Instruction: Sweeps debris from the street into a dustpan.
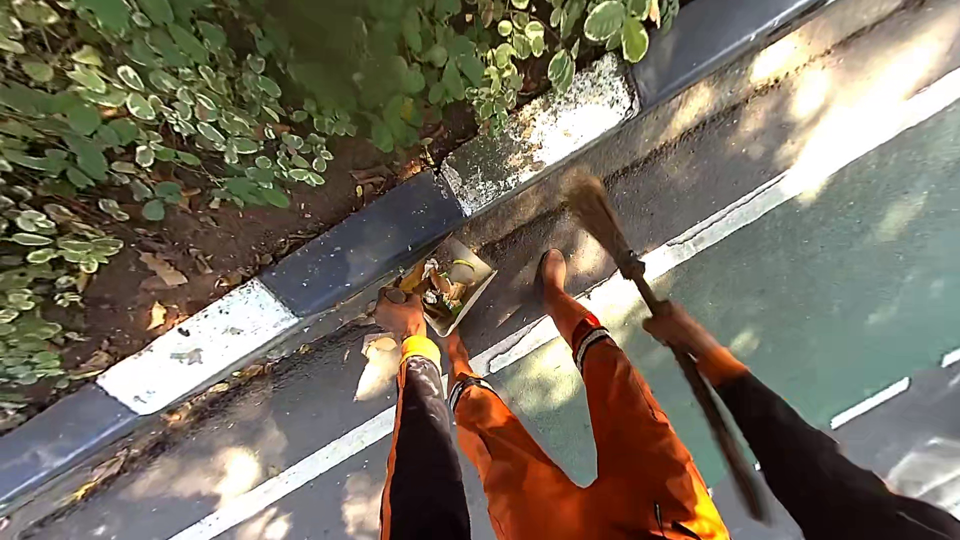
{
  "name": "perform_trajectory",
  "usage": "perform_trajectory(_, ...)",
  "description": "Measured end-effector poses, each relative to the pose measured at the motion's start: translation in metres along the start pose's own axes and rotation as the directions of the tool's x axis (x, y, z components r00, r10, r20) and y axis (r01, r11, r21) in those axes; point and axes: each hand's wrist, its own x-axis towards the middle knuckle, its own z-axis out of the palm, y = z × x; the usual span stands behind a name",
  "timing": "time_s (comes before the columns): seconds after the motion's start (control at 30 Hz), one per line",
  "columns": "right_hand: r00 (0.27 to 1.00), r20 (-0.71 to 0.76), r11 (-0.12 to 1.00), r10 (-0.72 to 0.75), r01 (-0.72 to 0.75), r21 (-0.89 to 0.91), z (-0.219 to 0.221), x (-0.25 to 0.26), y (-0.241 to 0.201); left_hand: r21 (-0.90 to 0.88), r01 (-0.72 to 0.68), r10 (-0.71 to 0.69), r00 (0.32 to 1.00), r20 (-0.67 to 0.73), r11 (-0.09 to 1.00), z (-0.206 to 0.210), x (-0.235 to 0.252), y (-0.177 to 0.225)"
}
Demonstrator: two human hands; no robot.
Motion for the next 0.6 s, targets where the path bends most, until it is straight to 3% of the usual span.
perform_trajectory(0.07,0.995,-0.044,0.995,-0.095,0.093,-0.042,0.045,0.030,-0.056,-0.024,-0.034,0.034,0.999,-0.017,0.999,-0.009,0.007,-0.021)
perform_trajectory(0.13,0.972,-0.057,0.973,-0.228,0.225,-0.046,0.123,0.034,-0.107,-0.036,-0.072,0.071,0.997,-0.034,0.997,-0.019,0.019,-0.054)
perform_trajectory(0.23,0.945,0.227,0.969,-0.236,0.247,-0.022,0.192,-0.028,-0.154,-0.112,-0.123,0.119,0.992,-0.044,0.986,-0.034,0.035,-0.105)
perform_trajectory(0.33,0.877,0.412,0.969,-0.248,0.217,0.121,0.188,-0.081,-0.107,-0.087,-0.153,0.149,0.988,-0.051,0.984,-0.052,0.049,-0.135)
perform_trajectory(0.4,0.819,0.527,0.930,-0.227,0.022,0.366,0.174,-0.115,-0.048,-0.048,-0.195,0.193,0.980,-0.051,0.980,-0.056,0.054,-0.148)
perform_trajectory(0.43,0.835,0.514,0.898,-0.198,-0.056,0.437,0.169,-0.127,-0.020,-0.040,-0.202,0.200,0.979,-0.048,0.979,-0.055,0.057,-0.152)
perform_trajectory(0.5,0.933,0.351,0.889,-0.083,-0.090,0.448,0.163,-0.131,0.016,-0.010,-0.183,0.183,0.983,-0.026,0.983,-0.054,0.064,-0.152)
perform_trajectory(0.57,0.987,0.146,0.943,0.066,-0.109,0.315,0.172,-0.103,0.009,0.053,-0.173,0.173,0.985,-0.002,0.983,-0.056,0.067,-0.143)
perform_trajectory(0.6,0.987,0.116,0.951,0.107,-0.136,0.276,0.185,-0.083,-0.007,0.095,-0.169,0.169,0.986,0.010,0.981,-0.057,0.066,-0.138)
